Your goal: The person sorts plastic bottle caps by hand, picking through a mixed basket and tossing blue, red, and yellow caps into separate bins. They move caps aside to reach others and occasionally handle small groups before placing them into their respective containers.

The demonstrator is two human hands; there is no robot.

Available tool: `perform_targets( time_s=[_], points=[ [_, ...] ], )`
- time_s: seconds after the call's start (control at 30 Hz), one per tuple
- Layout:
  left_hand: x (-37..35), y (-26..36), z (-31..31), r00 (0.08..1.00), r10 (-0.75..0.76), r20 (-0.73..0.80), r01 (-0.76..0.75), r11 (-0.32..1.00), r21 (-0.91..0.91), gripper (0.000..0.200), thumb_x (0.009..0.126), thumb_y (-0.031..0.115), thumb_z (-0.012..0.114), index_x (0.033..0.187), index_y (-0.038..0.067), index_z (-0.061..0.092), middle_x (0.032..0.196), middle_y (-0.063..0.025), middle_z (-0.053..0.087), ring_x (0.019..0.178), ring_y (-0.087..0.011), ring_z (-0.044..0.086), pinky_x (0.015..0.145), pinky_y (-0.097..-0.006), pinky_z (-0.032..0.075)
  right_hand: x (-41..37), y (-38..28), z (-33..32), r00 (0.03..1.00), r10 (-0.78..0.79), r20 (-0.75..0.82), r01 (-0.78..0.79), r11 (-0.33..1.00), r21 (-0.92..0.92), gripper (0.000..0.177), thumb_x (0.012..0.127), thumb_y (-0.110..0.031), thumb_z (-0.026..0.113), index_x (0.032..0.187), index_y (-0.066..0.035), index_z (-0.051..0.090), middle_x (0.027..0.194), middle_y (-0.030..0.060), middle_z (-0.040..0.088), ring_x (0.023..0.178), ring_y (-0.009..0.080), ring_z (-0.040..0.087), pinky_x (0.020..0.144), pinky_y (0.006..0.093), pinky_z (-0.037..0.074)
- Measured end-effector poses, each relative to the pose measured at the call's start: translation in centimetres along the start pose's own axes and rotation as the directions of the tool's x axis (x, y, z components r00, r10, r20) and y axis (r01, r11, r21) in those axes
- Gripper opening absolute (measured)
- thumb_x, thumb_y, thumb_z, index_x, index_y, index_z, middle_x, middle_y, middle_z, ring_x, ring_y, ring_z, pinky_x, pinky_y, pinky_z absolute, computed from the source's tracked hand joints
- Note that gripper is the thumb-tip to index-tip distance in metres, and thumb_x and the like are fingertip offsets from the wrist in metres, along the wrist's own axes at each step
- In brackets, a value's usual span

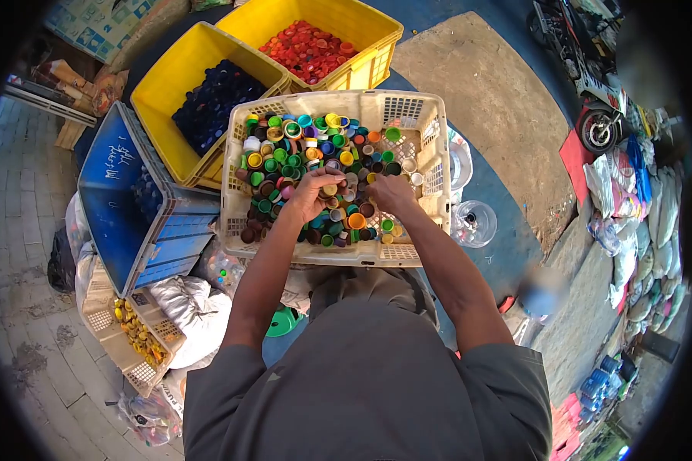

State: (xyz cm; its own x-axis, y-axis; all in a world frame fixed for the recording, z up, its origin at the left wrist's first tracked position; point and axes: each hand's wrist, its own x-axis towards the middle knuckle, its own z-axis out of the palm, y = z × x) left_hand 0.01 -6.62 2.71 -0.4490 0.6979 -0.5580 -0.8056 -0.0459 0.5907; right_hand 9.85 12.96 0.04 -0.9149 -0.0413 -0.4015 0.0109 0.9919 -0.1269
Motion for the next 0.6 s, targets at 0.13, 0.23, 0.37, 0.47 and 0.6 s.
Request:
perform_targets(
  time_s=[0.13, 0.23, 0.37, 0.47, 0.6],
  points=[
    [-0.1, -0.3, 0.5, 1.000, -0.014, 0.010, 0.014, 1.000, -0.006, 0.014, 0.086, 0.020, 0.067, 0.094, 0.008, 0.064, 0.086, -0.0033, 0.066, 0.079, -0.0168, 0.067, 0.055, -0.0293, 0.052, -0.1, -0.2, -0.1, 0.997, -0.044, -0.070, 0.041, 0.998, -0.038, 0.011, 0.081, -0.012, 0.061, 0.083, -0.013, 0.072, 0.088, 0.0105, 0.069, 0.082, 0.0289, 0.070, 0.064, 0.0388, 0.055],
    [0.4, -0.6, -0.1, 0.999, -0.042, 0.025, 0.044, 0.994, -0.096, 0.020, 0.090, 0.025, 0.061, 0.096, 0.006, 0.063, 0.087, -0.0052, 0.067, 0.082, -0.0182, 0.067, 0.057, -0.0299, 0.053, 0.0, -0.1, 0.4, 0.993, -0.106, -0.044, 0.102, 0.992, -0.074, 0.011, 0.081, -0.012, 0.061, 0.085, -0.010, 0.071, 0.091, 0.0120, 0.068, 0.082, 0.0296, 0.069, 0.064, 0.0399, 0.055],
    [0.6, -0.8, -0.1, 0.997, -0.018, 0.073, 0.031, 0.982, -0.187, 0.027, 0.092, 0.026, 0.054, 0.101, 0.002, 0.062, 0.091, -0.0087, 0.066, 0.084, -0.0211, 0.066, 0.069, -0.0323, 0.056, 0.2, 0.2, 0.9, 0.996, -0.094, -0.007, 0.094, 0.995, -0.035, 0.014, 0.079, -0.015, 0.064, 0.090, -0.007, 0.068, 0.093, 0.0153, 0.065, 0.084, 0.0325, 0.068, 0.067, 0.0419, 0.055],
    [0.9, -1.0, -0.3, 0.992, 0.050, 0.113, -0.019, 0.964, -0.264, 0.025, 0.089, 0.019, 0.052, 0.102, 0.000, 0.061, 0.096, -0.0110, 0.065, 0.089, -0.0238, 0.065, 0.079, -0.0363, 0.055, 0.1, 0.9, 1.4, 0.984, -0.060, -0.167, 0.083, 0.987, 0.136, 0.021, 0.077, -0.022, 0.068, 0.087, -0.004, 0.067, 0.091, 0.0160, 0.065, 0.081, 0.0313, 0.067, 0.070, 0.0406, 0.054],
    [-0.4, -0.3, 0.6, 0.973, 0.203, 0.113, -0.134, 0.888, -0.441, 0.027, 0.086, 0.012, 0.050, 0.105, -0.003, 0.059, 0.102, -0.0143, 0.063, 0.097, -0.0290, 0.063, 0.091, -0.0400, 0.052, -0.6, 0.3, -2.8, 0.911, 0.240, -0.335, 0.125, 0.614, 0.780, 0.033, 0.075, -0.032, 0.071, 0.083, 0.000, 0.064, 0.084, 0.0128, 0.063, 0.073, 0.0242, 0.064, 0.069, 0.0360, 0.051]
  ],
)
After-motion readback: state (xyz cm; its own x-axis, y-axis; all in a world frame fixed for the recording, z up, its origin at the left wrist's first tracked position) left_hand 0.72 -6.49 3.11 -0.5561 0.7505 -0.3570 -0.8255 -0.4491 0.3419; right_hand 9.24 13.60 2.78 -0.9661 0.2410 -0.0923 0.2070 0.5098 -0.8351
